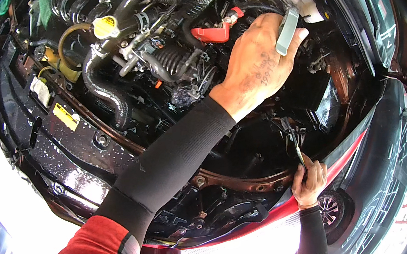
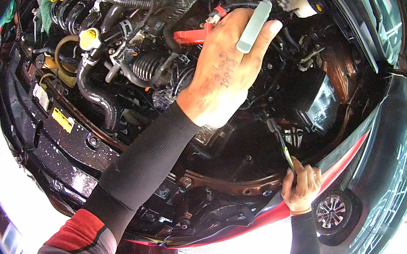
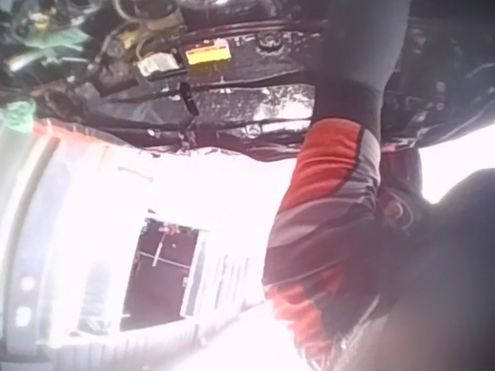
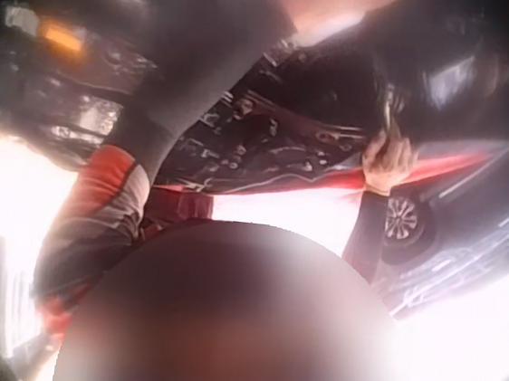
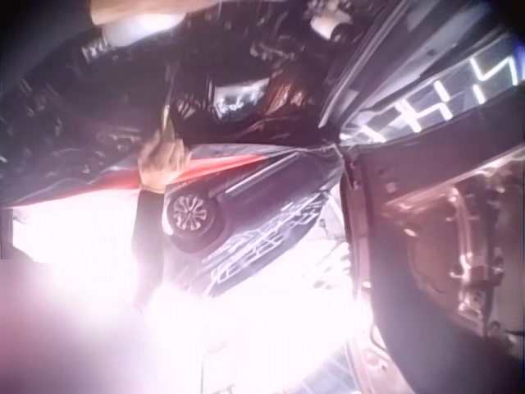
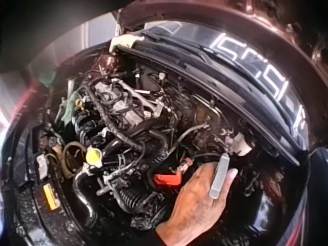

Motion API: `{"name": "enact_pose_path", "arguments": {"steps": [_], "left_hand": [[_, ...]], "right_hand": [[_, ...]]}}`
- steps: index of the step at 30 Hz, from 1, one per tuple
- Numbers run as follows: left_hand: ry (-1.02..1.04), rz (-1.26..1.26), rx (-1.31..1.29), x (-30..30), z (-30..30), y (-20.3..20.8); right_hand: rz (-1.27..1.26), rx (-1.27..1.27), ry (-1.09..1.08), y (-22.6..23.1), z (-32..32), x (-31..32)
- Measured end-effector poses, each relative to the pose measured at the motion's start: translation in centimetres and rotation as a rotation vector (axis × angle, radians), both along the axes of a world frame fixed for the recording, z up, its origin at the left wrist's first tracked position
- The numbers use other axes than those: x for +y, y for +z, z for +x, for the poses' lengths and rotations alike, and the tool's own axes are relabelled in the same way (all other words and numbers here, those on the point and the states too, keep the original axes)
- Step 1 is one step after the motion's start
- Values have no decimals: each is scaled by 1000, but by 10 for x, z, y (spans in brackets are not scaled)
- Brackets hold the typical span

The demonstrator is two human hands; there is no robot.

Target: The person sprays cleaning solution from a white spray bottle onto the car engine bay and scrubs various components with a small brush. The person repeatedly sprays and scrubs different areas of the engine bay, including hoses, the battery, and surrounding surfaces.

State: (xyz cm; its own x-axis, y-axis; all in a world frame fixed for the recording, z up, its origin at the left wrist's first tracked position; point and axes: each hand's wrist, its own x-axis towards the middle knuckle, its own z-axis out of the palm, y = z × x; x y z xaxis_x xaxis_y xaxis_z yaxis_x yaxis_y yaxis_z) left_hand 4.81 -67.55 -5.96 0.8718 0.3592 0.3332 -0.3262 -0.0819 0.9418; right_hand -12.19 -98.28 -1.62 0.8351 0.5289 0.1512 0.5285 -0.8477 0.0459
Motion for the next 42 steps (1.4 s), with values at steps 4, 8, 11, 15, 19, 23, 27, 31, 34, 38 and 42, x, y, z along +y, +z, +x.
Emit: {"name": "enact_pose_path", "arguments": {"steps": [4, 8, 11, 15, 19, 23, 27, 31, 34, 38, 42], "left_hand": [[95, 35, 23, 16, -5, 0], [77, -90, 137, 26, -9, 3], [172, -212, -3, 28, -3, 8], [89, -440, 160, 30, -6, 8], [75, -346, 147, 33, -6, 0], [-127, -116, 278, 21, -13, 3], [-335, 47, 183, -3, -18, 7], [-347, 157, 28, -22, -19, 6], [-342, 60, -20, -22, -20, 5], [-172, -97, 226, -3, -23, 0], [52, -154, 328, 8, -18, -20]], "right_hand": [[0, -12, 4, -2, 0, -2], [-4, -15, 0, -2, 0, 0], [9, -15, 14, -1, 1, 2], [-26, -14, 27, 1, 1, 1], [-24, -5, 17, 0, 1, -1], [-10, -7, 9, 0, 0, -1], [-17, -16, 8, -1, 0, 0], [0, -24, 3, -1, 1, 1], [-6, -24, -8, 0, 0, 2], [-16, -13, -11, 1, 0, 3], [-4, 2, 4, 2, 0, 3]]}}
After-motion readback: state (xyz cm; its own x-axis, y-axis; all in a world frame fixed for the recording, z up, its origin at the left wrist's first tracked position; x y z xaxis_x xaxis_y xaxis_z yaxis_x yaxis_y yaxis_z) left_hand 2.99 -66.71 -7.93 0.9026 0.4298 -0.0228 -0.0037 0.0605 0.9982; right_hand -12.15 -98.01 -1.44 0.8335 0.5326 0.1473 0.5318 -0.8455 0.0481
